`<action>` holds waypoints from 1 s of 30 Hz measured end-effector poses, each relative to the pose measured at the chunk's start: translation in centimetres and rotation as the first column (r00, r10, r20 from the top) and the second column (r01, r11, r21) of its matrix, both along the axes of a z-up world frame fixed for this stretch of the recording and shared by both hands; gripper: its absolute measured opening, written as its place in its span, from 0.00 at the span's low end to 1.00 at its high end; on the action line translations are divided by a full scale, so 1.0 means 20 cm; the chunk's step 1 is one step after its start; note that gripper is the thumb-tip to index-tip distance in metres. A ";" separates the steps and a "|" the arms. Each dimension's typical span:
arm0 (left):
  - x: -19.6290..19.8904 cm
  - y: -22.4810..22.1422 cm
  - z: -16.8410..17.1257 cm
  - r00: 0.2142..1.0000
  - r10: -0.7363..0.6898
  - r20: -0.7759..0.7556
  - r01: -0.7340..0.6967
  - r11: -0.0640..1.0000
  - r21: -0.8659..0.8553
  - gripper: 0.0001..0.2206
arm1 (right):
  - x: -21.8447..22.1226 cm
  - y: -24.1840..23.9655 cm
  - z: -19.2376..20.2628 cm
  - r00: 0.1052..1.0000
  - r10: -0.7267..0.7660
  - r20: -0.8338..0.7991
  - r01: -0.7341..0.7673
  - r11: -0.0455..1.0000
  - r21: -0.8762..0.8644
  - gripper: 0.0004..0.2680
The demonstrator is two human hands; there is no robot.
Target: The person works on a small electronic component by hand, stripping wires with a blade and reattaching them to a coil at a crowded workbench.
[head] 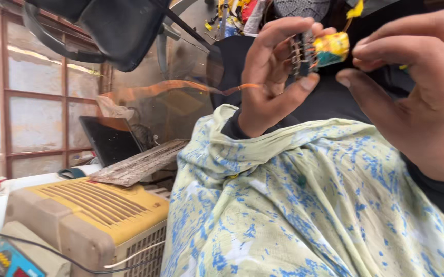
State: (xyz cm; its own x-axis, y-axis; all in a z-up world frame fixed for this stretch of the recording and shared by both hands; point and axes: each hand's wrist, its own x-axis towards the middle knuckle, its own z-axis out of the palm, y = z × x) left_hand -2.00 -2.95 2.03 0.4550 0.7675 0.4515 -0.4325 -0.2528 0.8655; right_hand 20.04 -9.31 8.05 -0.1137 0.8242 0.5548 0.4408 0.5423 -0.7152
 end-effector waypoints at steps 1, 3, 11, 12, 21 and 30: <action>0.01 -0.01 0.00 1.000 0.023 -0.004 -0.023 1.000 0.020 0.22 | 0.01 0.02 -0.02 0.993 -0.048 0.111 0.037 0.994 0.100 0.10; 0.04 -0.05 0.01 0.997 0.072 0.023 -0.073 0.995 0.067 0.22 | 0.03 0.05 -0.04 0.972 -0.105 0.212 0.058 0.974 0.218 0.10; 0.08 -0.16 0.02 0.968 0.248 -0.040 -0.244 0.966 0.090 0.22 | -0.06 0.06 -0.03 0.982 -0.075 0.172 0.035 0.974 0.222 0.11; 0.08 -0.16 0.01 0.964 0.262 -0.052 -0.256 0.962 0.096 0.22 | -0.06 0.06 -0.03 0.984 -0.053 0.167 0.021 0.982 0.186 0.11; 0.05 -0.08 -0.11 0.975 0.224 0.004 -0.224 0.974 -0.020 0.23 | -0.09 0.14 -0.14 0.993 0.045 0.107 -0.050 0.998 0.049 0.09; 0.02 0.01 -0.18 0.972 0.089 0.217 -0.012 0.943 -0.333 0.25 | -0.12 0.20 -0.14 0.985 0.172 0.031 -0.174 0.979 0.101 0.16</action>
